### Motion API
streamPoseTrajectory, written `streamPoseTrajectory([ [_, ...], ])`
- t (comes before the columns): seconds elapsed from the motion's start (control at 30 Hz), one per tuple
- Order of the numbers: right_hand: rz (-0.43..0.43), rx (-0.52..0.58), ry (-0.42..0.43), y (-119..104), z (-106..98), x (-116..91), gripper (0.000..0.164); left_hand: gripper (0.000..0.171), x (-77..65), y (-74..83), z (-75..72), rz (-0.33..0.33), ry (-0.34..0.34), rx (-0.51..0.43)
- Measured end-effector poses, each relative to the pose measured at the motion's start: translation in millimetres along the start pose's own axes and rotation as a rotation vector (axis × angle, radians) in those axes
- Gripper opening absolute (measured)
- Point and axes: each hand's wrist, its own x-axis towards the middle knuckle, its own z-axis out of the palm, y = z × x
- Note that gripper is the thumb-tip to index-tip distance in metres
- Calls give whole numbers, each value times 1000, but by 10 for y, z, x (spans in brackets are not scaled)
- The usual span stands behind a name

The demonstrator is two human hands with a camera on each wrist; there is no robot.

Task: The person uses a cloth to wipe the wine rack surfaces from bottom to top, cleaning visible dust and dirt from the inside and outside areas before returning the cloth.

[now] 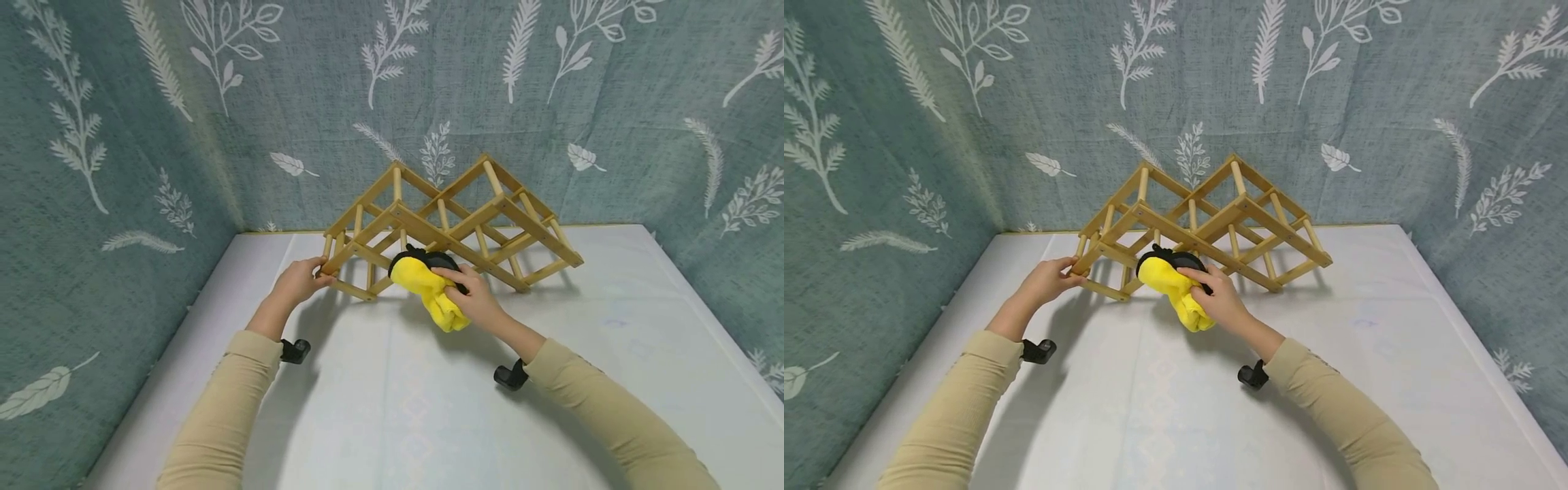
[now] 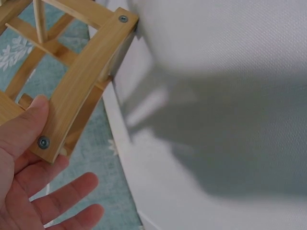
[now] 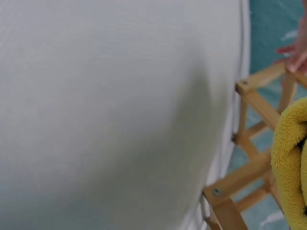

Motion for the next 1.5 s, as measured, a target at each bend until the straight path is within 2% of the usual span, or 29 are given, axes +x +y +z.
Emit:
streamPoseTrajectory([
  [0.07,-5,15,30,-17,-67,-4,34,56,8,-1,4,-2,0,2],
  [0.2,-30,-8,68,-269,-207,-49,32,57,12,-3,2,-13,-10,6],
  [0.3,-34,-36,66,-454,-289,-107,31,58,8,-3,3,-12,-15,13],
  [0.67,-180,-37,145,-445,-606,-193,29,58,-15,4,5,-16,-14,1],
  [0.9,-169,-70,219,-509,-785,-175,31,60,-3,4,12,-7,-6,13],
  [1.2,-112,-97,312,-650,-975,-184,32,58,2,0,26,-5,-7,6],
  [1.37,-133,-118,373,-690,-1086,-240,30,59,7,3,37,3,-9,11],
  [1.5,-149,-94,420,-664,-1147,-262,30,59,9,7,26,4,-9,15],
])
